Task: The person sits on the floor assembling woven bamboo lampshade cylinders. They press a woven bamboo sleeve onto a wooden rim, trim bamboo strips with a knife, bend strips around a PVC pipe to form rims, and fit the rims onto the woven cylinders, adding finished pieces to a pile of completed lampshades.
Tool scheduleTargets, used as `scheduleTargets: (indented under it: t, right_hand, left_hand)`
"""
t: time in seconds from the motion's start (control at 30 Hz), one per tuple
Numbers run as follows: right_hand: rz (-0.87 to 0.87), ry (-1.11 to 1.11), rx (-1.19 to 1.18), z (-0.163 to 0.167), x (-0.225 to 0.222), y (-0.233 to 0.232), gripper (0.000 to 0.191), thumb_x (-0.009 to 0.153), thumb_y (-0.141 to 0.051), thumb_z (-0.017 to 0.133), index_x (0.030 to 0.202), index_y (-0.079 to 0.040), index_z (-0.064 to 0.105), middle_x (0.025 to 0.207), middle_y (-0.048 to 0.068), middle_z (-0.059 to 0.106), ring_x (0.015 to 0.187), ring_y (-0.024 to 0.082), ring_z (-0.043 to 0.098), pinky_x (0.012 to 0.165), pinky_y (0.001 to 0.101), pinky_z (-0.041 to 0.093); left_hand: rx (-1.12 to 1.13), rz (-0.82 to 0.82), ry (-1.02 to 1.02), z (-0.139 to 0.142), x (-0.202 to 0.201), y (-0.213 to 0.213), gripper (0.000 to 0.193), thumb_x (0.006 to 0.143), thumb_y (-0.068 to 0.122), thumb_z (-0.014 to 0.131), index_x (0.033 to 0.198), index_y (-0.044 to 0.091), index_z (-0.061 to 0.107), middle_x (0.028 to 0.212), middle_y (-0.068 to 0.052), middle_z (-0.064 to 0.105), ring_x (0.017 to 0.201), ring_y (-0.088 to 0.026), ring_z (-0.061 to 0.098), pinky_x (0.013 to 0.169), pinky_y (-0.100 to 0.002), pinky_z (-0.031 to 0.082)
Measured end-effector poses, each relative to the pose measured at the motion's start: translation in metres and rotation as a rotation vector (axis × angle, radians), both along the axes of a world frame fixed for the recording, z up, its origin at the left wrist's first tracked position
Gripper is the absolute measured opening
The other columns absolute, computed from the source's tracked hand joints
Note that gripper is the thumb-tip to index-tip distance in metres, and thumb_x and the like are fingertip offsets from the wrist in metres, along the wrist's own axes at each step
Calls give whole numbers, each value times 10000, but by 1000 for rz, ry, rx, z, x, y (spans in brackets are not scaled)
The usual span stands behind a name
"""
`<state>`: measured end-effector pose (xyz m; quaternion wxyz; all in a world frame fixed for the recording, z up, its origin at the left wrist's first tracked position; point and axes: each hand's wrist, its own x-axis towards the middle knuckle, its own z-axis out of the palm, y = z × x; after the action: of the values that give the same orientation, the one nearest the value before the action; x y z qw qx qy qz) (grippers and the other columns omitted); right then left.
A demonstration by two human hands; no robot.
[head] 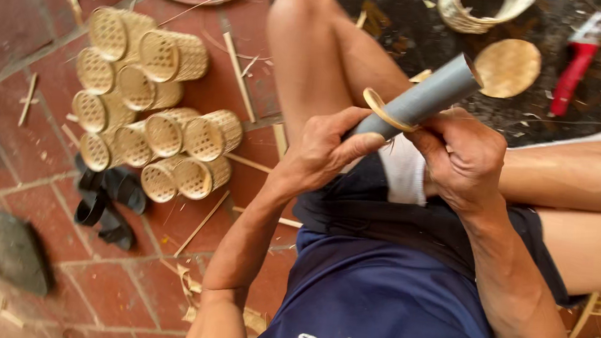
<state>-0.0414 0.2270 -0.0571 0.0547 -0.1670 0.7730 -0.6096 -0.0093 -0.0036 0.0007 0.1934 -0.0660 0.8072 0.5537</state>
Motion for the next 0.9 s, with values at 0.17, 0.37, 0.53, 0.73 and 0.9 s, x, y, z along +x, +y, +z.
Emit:
scheduleTargets:
  t: [0.17, 0.37, 0.53, 0.73, 0.9]
  right_hand:
    - [-150, -241, -438, -7, -16, -16, 170, 1078, -94, 784, 1078, 54, 701, 966, 95, 680, 805, 161, 627, 700, 261, 524]
    - [76, -628, -789, -4, -27, 13, 253, 1036, -205, 729, 1066, 44, 703, 859, 101, 691, 639, 152, 630, 549, 270, 509]
    - [104, -659, -465, 5, -33, 26, 278, 1052, -195, 666, 1132, 67, 713, 759, 67, 625, 545, 77, 499, 443, 205, 370]
    - [484, -484, -68, 17, -28, 1, 227, 1031, -96, 587, 1197, -15, 719, 646, 22, 611, 496, 52, 519, 431, 209, 416]
    - [1, -127, -81, 49, -36, 32, 179, 1071, 22, 539, 1207, -22, 648, 874, 15, 595, 695, 80, 591, 600, 213, 518]
  left_hand:
    - [-603, 151, 208, -25, 54, -55, 475, 906, 447, 722, 1172, 55, 681, 938, -157, 734, 821, -322, 703, 704, -434, 530]
    - [-818, 481, 3, -130, 87, -108, 410, 1009, 406, 672, 1042, -2, 680, 848, -210, 680, 806, -375, 647, 739, -510, 501]
    - [-918, 371, 212, -120, 76, -109, 389, 1049, 324, 648, 1178, -43, 669, 1030, -215, 688, 935, -345, 639, 808, -482, 520]
    - [-55, 100, 178, -23, 25, -17, 390, 1015, 242, 665, 1347, 42, 625, 963, -80, 725, 781, -112, 673, 695, -265, 550]
    - [149, 130, 213, -18, -11, 36, 228, 1111, 234, 649, 1137, 24, 735, 734, 24, 595, 673, -66, 520, 581, -251, 444]
